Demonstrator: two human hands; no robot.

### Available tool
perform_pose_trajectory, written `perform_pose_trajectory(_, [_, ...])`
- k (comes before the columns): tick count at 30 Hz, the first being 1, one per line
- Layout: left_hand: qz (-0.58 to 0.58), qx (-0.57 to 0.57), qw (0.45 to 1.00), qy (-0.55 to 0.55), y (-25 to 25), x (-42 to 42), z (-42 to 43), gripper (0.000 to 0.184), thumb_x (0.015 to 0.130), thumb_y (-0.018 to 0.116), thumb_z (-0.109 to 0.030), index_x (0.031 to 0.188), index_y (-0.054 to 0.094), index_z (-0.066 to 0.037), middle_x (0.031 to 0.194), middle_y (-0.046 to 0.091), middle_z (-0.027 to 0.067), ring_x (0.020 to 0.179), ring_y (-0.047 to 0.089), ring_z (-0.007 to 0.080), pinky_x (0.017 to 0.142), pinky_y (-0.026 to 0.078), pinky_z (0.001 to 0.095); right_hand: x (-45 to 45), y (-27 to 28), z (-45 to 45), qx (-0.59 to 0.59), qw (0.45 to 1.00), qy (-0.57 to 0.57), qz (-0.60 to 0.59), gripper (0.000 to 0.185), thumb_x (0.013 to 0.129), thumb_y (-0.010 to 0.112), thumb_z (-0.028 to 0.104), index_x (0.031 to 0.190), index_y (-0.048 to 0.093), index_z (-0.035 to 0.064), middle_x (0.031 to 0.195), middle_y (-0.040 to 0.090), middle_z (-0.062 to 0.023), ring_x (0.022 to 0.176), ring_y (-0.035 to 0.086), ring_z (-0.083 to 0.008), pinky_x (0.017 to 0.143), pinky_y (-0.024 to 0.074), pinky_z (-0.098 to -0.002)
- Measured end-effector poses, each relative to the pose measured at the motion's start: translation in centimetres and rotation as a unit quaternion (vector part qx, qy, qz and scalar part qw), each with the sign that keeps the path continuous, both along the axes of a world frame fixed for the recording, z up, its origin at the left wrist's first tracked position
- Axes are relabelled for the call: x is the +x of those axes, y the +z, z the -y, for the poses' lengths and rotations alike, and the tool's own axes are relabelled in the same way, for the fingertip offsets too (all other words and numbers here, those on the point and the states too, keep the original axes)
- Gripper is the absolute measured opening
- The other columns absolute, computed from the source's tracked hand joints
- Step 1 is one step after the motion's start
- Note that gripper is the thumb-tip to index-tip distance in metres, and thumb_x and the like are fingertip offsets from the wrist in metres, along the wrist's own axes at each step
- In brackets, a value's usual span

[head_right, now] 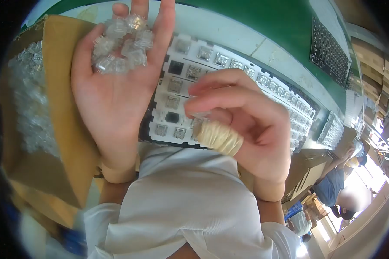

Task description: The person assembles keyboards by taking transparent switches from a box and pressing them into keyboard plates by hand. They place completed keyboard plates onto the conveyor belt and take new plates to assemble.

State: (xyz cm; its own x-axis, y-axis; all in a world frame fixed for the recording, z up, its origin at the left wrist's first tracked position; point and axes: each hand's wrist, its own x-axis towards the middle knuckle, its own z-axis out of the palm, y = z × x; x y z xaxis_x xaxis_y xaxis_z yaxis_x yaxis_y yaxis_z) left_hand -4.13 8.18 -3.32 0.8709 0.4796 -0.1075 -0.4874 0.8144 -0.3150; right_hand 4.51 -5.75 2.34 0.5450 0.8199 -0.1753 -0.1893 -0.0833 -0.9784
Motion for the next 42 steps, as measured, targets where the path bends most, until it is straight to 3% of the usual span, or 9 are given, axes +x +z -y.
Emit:
perform_pose_trajectory(4, [-0.002, 0.002, 1.0, -0.004, -0.2, -0.2, 0.0, 0.027, 0.09, 0.041, -0.02, 0.108, 0.048, -0.002, 0.13, 0.042, 0.01, 0.127, 0.027, 0.0339, 0.101, 0.029, 0.0452, -2.6, 1.7, -0.9, -0.131, 0.987, -0.048, 0.082, 0.03, 0.065, 0.077, 0.018, 0.084, 0.065, -0.0018, 0.087, 0.058, -0.0143, 0.072, 0.058, -0.02, 0.065, 0.0498, -0.0311])
perform_pose_trajectory(7, [-0.003, 0.004, 1.0, -0.005, -0.3, -0.5, -0.2, 0.027, 0.09, 0.041, -0.02, 0.108, 0.048, -0.002, 0.129, 0.042, 0.0102, 0.126, 0.028, 0.0335, 0.1, 0.03, 0.0448, -2.7, 1.7, -0.7, -0.155, 0.911, 0.083, 0.372, 0.026, 0.064, 0.076, 0.014, 0.082, 0.066, -0.0014, 0.078, 0.061, -0.0086, 0.07, 0.058, -0.0214, 0.062, 0.045, -0.0289])
perform_pose_trajectory(11, [-0.008, 0.006, 1.0, -0.004, -0.4, -0.7, -0.2, 0.027, 0.09, 0.041, -0.02, 0.108, 0.048, -0.001, 0.128, 0.042, 0.0104, 0.125, 0.03, 0.033, 0.099, 0.031, 0.0442, -2.9, 0.6, -0.9, -0.123, 0.861, 0.144, 0.471, 0.027, 0.058, 0.071, 0.005, 0.083, 0.065, -0.0021, 0.081, 0.061, -0.0107, 0.072, 0.057, -0.0246, 0.063, 0.0466, -0.0315])
perform_pose_trajectory(18, [-0.01, 0.003, 1.0, -0.002, -0.2, -0.2, 0.0, 0.026, 0.09, 0.041, -0.02, 0.108, 0.048, -0.001, 0.127, 0.043, 0.0107, 0.123, 0.032, 0.032, 0.098, 0.033, 0.0432, -3.7, 0.2, -1.0, -0.098, 0.773, 0.163, 0.605, 0.03, 0.051, 0.061, 0.003, 0.08, 0.061, -0.0058, 0.079, 0.057, -0.0116, 0.071, 0.055, -0.0231, 0.054, 0.0493, -0.0273])
perform_pose_trajectory(27, [-0.021, 0.005, 1.0, -0.007, -0.1, 0.7, -0.1, 0.026, 0.09, 0.042, -0.019, 0.107, 0.048, -0.001, 0.125, 0.044, 0.0112, 0.12, 0.035, 0.0308, 0.096, 0.035, 0.0418, 0.8, 2.3, -5.3, -0.187, 0.719, 0.345, 0.574, 0.024, 0.054, 0.061, -0.001, 0.072, 0.046, 0.0058, 0.076, 0.043, -0.0076, 0.07, 0.045, -0.0273, 0.059, 0.0395, -0.0387])
perform_pose_trajectory(30, [-0.028, 0.005, 1.0, 0.002, 0.1, 0.8, -0.1, 0.026, 0.09, 0.042, -0.019, 0.107, 0.047, -0.001, 0.124, 0.044, 0.0114, 0.119, 0.036, 0.0304, 0.095, 0.036, 0.0414, 0.0, 2.5, -5.0, -0.189, 0.677, 0.35, 0.619, 0.023, 0.057, 0.067, 0.003, 0.074, 0.051, 0.0048, 0.078, 0.048, -0.0071, 0.068, 0.049, -0.0247, 0.057, 0.041, -0.035])
perform_pose_trajectory(34, [-0.043, -0.003, 0.999, 0.023, 0.8, 0.2, 0.3, 0.026, 0.09, 0.042, -0.019, 0.107, 0.047, -0.001, 0.123, 0.044, 0.0116, 0.118, 0.037, 0.0299, 0.094, 0.037, 0.0408, 1.0, 4.1, -4.9, -0.129, 0.821, 0.245, 0.5, 0.023, 0.061, 0.072, 0.009, 0.079, 0.061, 0.0026, 0.082, 0.055, -0.0073, 0.067, 0.054, -0.0213, 0.056, 0.0437, -0.0302])
perform_pose_trajectory(38, [-0.055, 0.001, 0.998, 0.027, 1.1, 0.3, 0.3, 0.026, 0.09, 0.042, -0.019, 0.107, 0.047, -0.001, 0.122, 0.044, 0.0118, 0.116, 0.039, 0.0294, 0.093, 0.038, 0.0402, 0.7, 2.0, -6.1, -0.053, 0.808, 0.162, 0.563, 0.022, 0.064, 0.072, 0.008, 0.085, 0.066, 0.0019, 0.082, 0.058, -0.0078, 0.072, 0.057, -0.021, 0.06, 0.046, -0.0291])
perform_pose_trajectory(42, [-0.067, 0.001, 0.997, 0.035, 1.3, 0.3, 0.5, 0.026, 0.09, 0.043, -0.019, 0.107, 0.047, -0.001, 0.122, 0.045, 0.012, 0.115, 0.04, 0.0288, 0.092, 0.038, 0.0396, 1.0, 1.8, -5.8, -0.04, 0.854, 0.178, 0.488, 0.021, 0.066, 0.073, 0.008, 0.085, 0.065, 0.0021, 0.084, 0.061, -0.0083, 0.077, 0.058, -0.0192, 0.065, 0.0457, -0.0283])
